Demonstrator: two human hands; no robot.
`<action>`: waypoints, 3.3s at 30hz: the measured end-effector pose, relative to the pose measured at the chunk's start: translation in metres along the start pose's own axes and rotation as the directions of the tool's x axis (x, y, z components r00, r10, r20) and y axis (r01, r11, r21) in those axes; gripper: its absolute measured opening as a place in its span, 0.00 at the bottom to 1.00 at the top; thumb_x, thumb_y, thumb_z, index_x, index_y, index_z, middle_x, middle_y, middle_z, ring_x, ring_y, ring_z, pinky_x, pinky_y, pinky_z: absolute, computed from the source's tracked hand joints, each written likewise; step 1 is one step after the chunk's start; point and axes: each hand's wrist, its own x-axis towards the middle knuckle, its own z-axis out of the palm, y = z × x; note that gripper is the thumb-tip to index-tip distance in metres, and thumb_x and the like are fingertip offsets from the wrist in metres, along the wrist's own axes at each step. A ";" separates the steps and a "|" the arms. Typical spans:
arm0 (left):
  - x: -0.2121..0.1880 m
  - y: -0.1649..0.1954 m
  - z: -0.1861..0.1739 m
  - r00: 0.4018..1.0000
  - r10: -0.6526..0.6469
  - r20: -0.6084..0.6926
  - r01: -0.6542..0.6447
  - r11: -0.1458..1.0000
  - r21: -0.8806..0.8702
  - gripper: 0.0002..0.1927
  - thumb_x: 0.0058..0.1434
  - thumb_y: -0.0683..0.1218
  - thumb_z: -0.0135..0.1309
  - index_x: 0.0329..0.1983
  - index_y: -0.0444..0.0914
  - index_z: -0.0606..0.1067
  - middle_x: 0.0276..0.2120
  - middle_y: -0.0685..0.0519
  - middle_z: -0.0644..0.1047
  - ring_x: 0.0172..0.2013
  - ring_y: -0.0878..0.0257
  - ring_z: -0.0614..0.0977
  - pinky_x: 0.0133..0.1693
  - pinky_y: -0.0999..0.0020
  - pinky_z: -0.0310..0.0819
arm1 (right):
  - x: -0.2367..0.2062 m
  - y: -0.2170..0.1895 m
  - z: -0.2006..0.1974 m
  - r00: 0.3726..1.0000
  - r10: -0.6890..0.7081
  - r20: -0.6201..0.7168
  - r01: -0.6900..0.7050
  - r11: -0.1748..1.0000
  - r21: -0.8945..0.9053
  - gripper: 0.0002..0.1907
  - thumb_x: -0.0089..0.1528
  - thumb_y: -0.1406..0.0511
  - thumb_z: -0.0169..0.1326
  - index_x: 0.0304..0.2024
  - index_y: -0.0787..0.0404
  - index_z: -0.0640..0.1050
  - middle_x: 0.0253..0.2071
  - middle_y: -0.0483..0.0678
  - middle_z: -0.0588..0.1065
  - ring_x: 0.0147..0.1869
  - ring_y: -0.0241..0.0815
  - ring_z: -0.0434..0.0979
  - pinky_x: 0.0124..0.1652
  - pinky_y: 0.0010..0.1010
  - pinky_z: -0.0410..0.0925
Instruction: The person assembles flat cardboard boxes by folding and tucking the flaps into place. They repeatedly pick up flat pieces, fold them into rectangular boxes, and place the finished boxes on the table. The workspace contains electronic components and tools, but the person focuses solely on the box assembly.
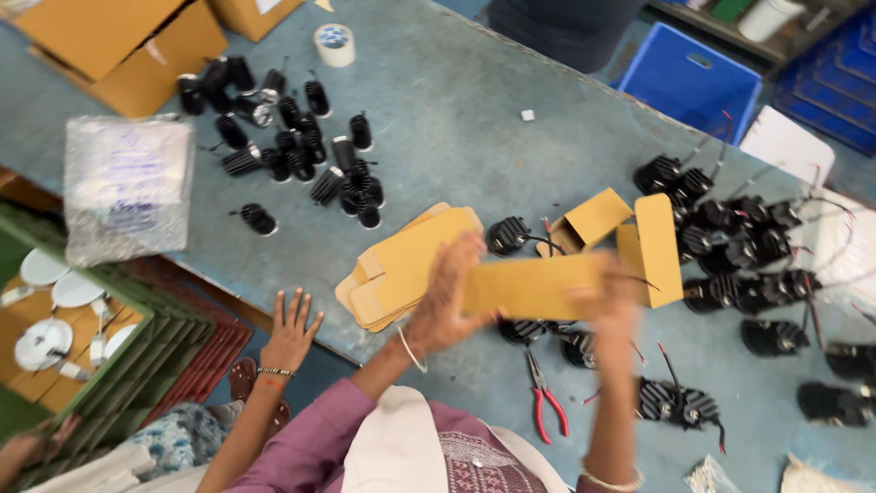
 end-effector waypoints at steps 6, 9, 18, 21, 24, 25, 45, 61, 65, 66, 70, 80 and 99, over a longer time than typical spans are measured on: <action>-0.024 -0.098 -0.029 0.864 -0.482 -0.143 0.503 0.829 0.247 0.58 0.53 0.60 0.66 0.77 0.36 0.48 0.73 0.35 0.55 0.74 0.39 0.54 0.73 0.46 0.46 | 0.029 0.035 -0.128 0.792 0.163 -0.588 0.180 0.858 0.481 0.21 0.71 0.58 0.57 0.61 0.54 0.64 0.62 0.52 0.69 0.67 0.52 0.74 0.63 0.54 0.72; -0.044 -0.125 -0.030 0.790 -0.609 0.070 0.468 0.673 0.572 0.71 0.43 0.67 0.71 0.77 0.38 0.40 0.72 0.29 0.47 0.73 0.33 0.45 0.70 0.39 0.36 | 0.045 0.071 -0.137 0.657 0.489 -0.574 -0.038 0.782 0.622 0.23 0.66 0.56 0.57 0.59 0.49 0.64 0.60 0.54 0.67 0.64 0.58 0.70 0.56 0.59 0.70; -0.031 -0.135 -0.038 0.579 -0.766 0.280 0.322 0.530 0.785 0.81 0.31 0.74 0.72 0.79 0.48 0.35 0.74 0.28 0.37 0.74 0.31 0.38 0.65 0.24 0.30 | 0.041 0.096 -0.130 0.696 0.412 -0.588 -0.456 0.886 0.081 0.27 0.68 0.63 0.59 0.66 0.63 0.65 0.54 0.57 0.70 0.53 0.49 0.67 0.50 0.54 0.67; -0.036 -0.135 -0.041 0.648 -0.725 0.233 0.386 0.576 0.720 0.80 0.31 0.73 0.73 0.80 0.48 0.38 0.73 0.28 0.42 0.73 0.31 0.41 0.66 0.24 0.30 | 0.027 0.095 -0.119 0.760 0.239 -0.605 -0.318 0.948 -0.026 0.23 0.65 0.68 0.57 0.61 0.64 0.67 0.56 0.53 0.70 0.55 0.42 0.73 0.48 0.41 0.69; -0.045 -0.131 -0.044 0.685 -0.718 0.127 0.559 0.629 0.540 0.77 0.29 0.71 0.74 0.78 0.49 0.43 0.71 0.32 0.48 0.72 0.34 0.46 0.67 0.28 0.33 | 0.001 0.090 -0.087 0.854 -0.125 -0.505 -0.014 0.965 -0.264 0.12 0.72 0.70 0.55 0.56 0.69 0.71 0.54 0.56 0.72 0.55 0.42 0.73 0.57 0.33 0.68; -0.049 -0.127 -0.046 0.683 -0.725 0.087 0.617 0.637 0.462 0.76 0.28 0.70 0.74 0.77 0.49 0.45 0.71 0.35 0.50 0.72 0.36 0.47 0.68 0.29 0.34 | -0.004 0.089 -0.067 0.852 -0.205 -0.481 0.001 0.921 -0.390 0.12 0.72 0.70 0.56 0.55 0.71 0.72 0.53 0.57 0.71 0.57 0.43 0.72 0.58 0.33 0.67; -0.098 -0.103 -0.065 0.715 -0.642 0.277 0.699 0.661 -0.274 0.60 0.40 0.64 0.73 0.76 0.52 0.57 0.70 0.42 0.59 0.72 0.44 0.58 0.68 0.52 0.56 | -0.040 0.079 0.228 0.741 0.205 0.640 -0.337 0.937 0.090 0.39 0.65 0.46 0.49 0.68 0.67 0.63 0.64 0.53 0.71 0.68 0.44 0.68 0.63 0.37 0.62; -0.138 -0.160 -0.118 0.689 -0.624 0.368 0.428 -0.060 -0.902 0.45 0.58 0.52 0.62 0.77 0.46 0.54 0.65 0.49 0.68 0.61 0.53 0.70 0.58 0.55 0.68 | -0.023 0.085 0.242 0.691 0.599 0.406 -0.703 0.688 0.180 0.25 0.68 0.56 0.45 0.52 0.72 0.77 0.43 0.56 0.81 0.41 0.46 0.82 0.40 0.37 0.73; -0.153 -0.165 -0.153 0.651 -0.701 0.290 0.413 0.006 -0.911 0.47 0.56 0.54 0.61 0.77 0.47 0.54 0.68 0.50 0.65 0.65 0.54 0.67 0.64 0.54 0.57 | -0.005 0.076 0.266 0.904 0.156 0.397 0.012 0.921 -0.390 0.37 0.57 0.59 0.60 0.62 0.75 0.66 0.46 0.62 0.79 0.45 0.59 0.78 0.42 0.42 0.71; -0.152 -0.166 -0.161 0.644 -0.717 0.269 0.409 0.025 -0.912 0.47 0.55 0.54 0.60 0.76 0.47 0.54 0.69 0.50 0.65 0.65 0.54 0.67 0.66 0.53 0.54 | 0.004 0.069 0.270 0.874 -0.120 0.471 0.386 0.761 -0.521 0.45 0.51 0.61 0.66 0.64 0.76 0.60 0.47 0.66 0.77 0.47 0.65 0.77 0.44 0.46 0.71; -0.143 -0.162 -0.173 0.655 -0.751 0.084 0.290 0.147 -0.946 0.49 0.53 0.52 0.62 0.76 0.41 0.55 0.68 0.47 0.64 0.66 0.50 0.66 0.67 0.54 0.52 | 0.131 -0.012 0.303 0.835 -0.175 0.521 0.424 0.807 -0.410 0.52 0.60 0.60 0.67 0.76 0.54 0.48 0.46 0.64 0.77 0.47 0.56 0.79 0.43 0.44 0.72; -0.147 -0.134 -0.180 0.625 -0.773 0.108 0.327 0.134 -0.936 0.49 0.53 0.49 0.63 0.77 0.41 0.54 0.65 0.46 0.67 0.64 0.54 0.68 0.63 0.62 0.60 | 0.361 -0.341 0.310 0.885 -0.078 0.459 0.218 0.940 -0.262 0.29 0.68 0.67 0.45 0.69 0.51 0.51 0.38 0.55 0.81 0.32 0.47 0.82 0.30 0.38 0.73; -0.074 -0.098 -0.142 0.784 -0.568 -0.249 0.568 0.819 -0.079 0.67 0.39 0.61 0.75 0.75 0.44 0.47 0.71 0.39 0.52 0.72 0.43 0.52 0.69 0.50 0.47 | 0.030 -0.071 0.293 0.881 0.010 0.472 -0.111 0.976 0.187 0.23 0.70 0.63 0.47 0.66 0.67 0.68 0.54 0.53 0.76 0.56 0.41 0.76 0.53 0.34 0.71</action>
